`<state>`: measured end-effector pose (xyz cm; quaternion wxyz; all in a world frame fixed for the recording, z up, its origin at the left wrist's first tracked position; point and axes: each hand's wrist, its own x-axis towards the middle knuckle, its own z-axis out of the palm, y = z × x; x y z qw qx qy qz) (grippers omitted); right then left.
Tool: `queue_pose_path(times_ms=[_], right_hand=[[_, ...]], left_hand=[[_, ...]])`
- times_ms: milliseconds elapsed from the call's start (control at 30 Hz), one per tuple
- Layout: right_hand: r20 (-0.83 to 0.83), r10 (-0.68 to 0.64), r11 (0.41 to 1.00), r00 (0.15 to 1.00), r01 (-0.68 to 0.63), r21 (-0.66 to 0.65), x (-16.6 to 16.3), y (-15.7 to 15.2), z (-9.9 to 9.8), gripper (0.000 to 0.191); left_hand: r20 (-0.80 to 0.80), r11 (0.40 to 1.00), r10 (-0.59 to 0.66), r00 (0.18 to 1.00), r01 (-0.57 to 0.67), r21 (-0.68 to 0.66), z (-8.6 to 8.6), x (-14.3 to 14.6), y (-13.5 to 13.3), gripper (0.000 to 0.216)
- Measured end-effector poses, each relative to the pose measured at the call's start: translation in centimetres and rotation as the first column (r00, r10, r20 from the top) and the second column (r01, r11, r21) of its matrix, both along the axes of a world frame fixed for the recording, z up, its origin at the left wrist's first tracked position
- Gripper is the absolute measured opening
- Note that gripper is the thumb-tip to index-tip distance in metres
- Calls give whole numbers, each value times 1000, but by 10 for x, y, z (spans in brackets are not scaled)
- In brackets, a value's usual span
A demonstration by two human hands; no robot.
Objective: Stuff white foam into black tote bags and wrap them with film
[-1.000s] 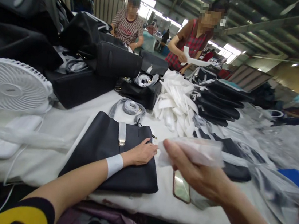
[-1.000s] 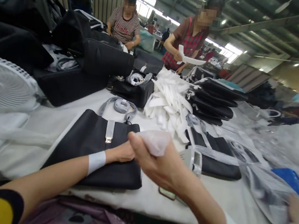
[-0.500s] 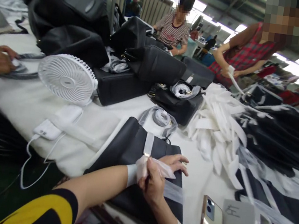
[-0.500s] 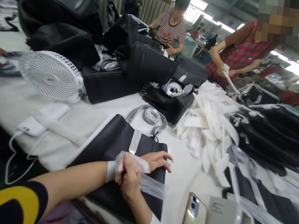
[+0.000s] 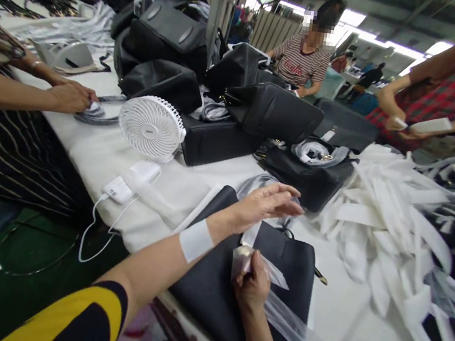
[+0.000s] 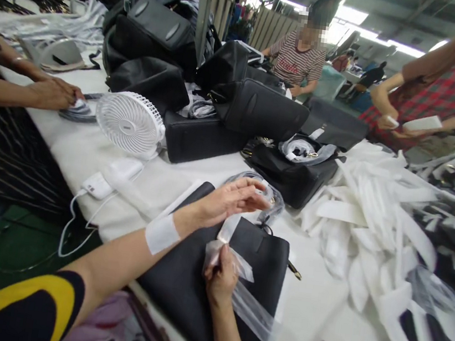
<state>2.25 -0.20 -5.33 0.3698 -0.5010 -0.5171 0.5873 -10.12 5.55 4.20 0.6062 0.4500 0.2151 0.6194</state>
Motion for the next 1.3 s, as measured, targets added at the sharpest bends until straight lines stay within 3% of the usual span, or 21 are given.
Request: queue_pose_path(times_ms=[33,67,100,167,200,267,333,400,633,833,933,1033,1133,1300], right_hand=[[-28,-23,1000,999,23,0,-2,0,2,59],[-54,-33,999,998,33,-1,-3,0,4,59],[-74,-32,999,997,32,-1,-4,0,6,59],[-92,0,1000,996,1,9,-5,0,10,58],[-86,28,999,996,-26,22,-6,-1,12,58],[-46,89,995,995,-87,54,-7,-3,16,59],[17,157,984,987,-158,79,-11,-4,19,60],[75,219,971,973,-225,80,-15,-6,23,62],[217,320,941,922,-336,40,-30,-7,20,61],[312,311,892,898,-389,230,-40,-5,5,55],[374,325,821,869,-455,344,-43,-5,7,50],[450,362,722,817,-551,420,-41,-5,14,45],[443,387,674,809,-576,463,-38,-5,19,40],[318,526,649,789,-614,449,-35,-5,23,30]], left_hand=[[-280,989,96,955,-60,135,9,-16,-20,33],[-542,964,218,812,-94,248,12,-31,-42,32],[-732,936,337,592,-122,332,9,-44,-64,30],[-893,899,431,130,-154,411,-12,-64,-104,33],[-904,892,428,-17,-151,426,-28,-72,-119,38],[-897,895,420,-138,-102,435,-59,-81,-135,48],[-886,890,444,-133,-52,454,-80,-86,-137,53],[-874,877,474,-103,-38,480,-89,-88,-133,54],[-874,872,485,-43,-51,486,-89,-90,-128,55],[-880,883,468,75,-78,463,-92,-91,-125,51],[-871,887,456,182,-165,431,-88,-93,-129,43],[-846,859,465,261,-364,360,-84,-91,-139,39],[-845,801,495,204,-484,352,-80,-84,-154,48],[-869,759,491,60,-519,393,-79,-65,-165,54]])
